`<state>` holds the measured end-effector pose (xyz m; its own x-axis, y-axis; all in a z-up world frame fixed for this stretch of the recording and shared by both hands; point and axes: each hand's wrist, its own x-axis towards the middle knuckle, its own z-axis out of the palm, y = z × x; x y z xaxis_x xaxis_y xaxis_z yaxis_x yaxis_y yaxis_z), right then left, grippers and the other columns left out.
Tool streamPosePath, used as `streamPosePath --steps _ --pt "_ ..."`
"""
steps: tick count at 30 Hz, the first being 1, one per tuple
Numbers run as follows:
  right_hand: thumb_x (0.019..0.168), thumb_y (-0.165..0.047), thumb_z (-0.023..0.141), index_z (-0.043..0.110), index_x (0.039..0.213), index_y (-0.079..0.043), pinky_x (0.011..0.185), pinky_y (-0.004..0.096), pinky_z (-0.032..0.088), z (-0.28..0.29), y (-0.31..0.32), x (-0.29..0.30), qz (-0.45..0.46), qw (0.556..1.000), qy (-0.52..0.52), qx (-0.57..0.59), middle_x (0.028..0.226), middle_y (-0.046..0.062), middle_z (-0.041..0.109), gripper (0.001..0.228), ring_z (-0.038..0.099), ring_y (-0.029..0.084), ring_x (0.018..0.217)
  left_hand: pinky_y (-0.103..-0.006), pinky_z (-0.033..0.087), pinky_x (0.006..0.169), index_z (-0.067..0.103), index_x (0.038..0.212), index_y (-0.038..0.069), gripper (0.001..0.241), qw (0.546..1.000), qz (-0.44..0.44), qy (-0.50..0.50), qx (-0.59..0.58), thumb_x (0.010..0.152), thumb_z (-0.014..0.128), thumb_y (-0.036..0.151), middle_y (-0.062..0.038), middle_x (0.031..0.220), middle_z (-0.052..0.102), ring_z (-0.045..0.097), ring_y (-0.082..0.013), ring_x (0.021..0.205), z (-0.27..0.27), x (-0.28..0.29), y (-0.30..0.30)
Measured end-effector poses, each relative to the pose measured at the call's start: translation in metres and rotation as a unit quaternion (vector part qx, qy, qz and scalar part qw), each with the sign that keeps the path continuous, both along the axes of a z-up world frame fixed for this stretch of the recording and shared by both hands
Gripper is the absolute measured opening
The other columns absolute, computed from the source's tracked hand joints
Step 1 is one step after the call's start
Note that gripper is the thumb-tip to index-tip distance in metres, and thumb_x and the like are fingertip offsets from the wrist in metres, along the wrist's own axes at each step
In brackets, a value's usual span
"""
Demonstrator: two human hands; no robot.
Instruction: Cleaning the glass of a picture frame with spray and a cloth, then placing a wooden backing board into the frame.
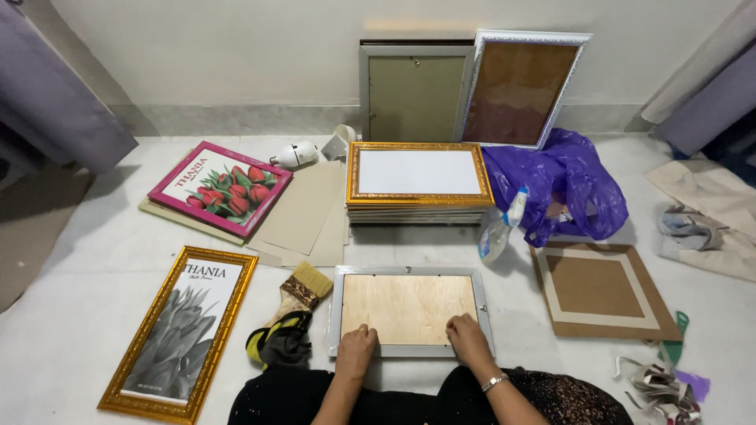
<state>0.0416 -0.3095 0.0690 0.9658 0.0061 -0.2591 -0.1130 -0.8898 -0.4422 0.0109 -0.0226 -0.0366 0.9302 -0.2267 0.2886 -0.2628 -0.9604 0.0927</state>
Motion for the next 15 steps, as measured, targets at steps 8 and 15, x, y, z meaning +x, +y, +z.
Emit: streamPosePath --steps 8,15 --pt "0.09 -0.012 0.06 0.066 0.101 -0.011 0.094 0.034 0.052 -0.011 -0.002 0.058 0.023 0.998 -0.064 -0.018 0.106 0.004 0.06 0.013 0.06 0.022 0.101 -0.0392 0.053 0.074 0.061 0.094 0.01 0.011 1.0 0.01 0.001 0.015 0.083 0.061 0.013 -0.01 0.1 0.067 0.067 -0.0263 0.079 0.001 -0.005 -0.007" --pt "0.084 0.001 0.065 0.051 0.143 -0.017 0.104 0.04 0.051 -0.01 0.005 0.102 0.044 0.996 -0.077 -0.025 0.125 0.008 0.06 0.064 0.063 0.028 0.111 -0.0382 0.051 0.07 0.063 0.085 0.013 0.003 1.0 0.02 0.011 0.017 0.084 0.061 0.012 -0.007 0.086 0.066 0.065 -0.0246 0.071 0.011 -0.002 -0.012"
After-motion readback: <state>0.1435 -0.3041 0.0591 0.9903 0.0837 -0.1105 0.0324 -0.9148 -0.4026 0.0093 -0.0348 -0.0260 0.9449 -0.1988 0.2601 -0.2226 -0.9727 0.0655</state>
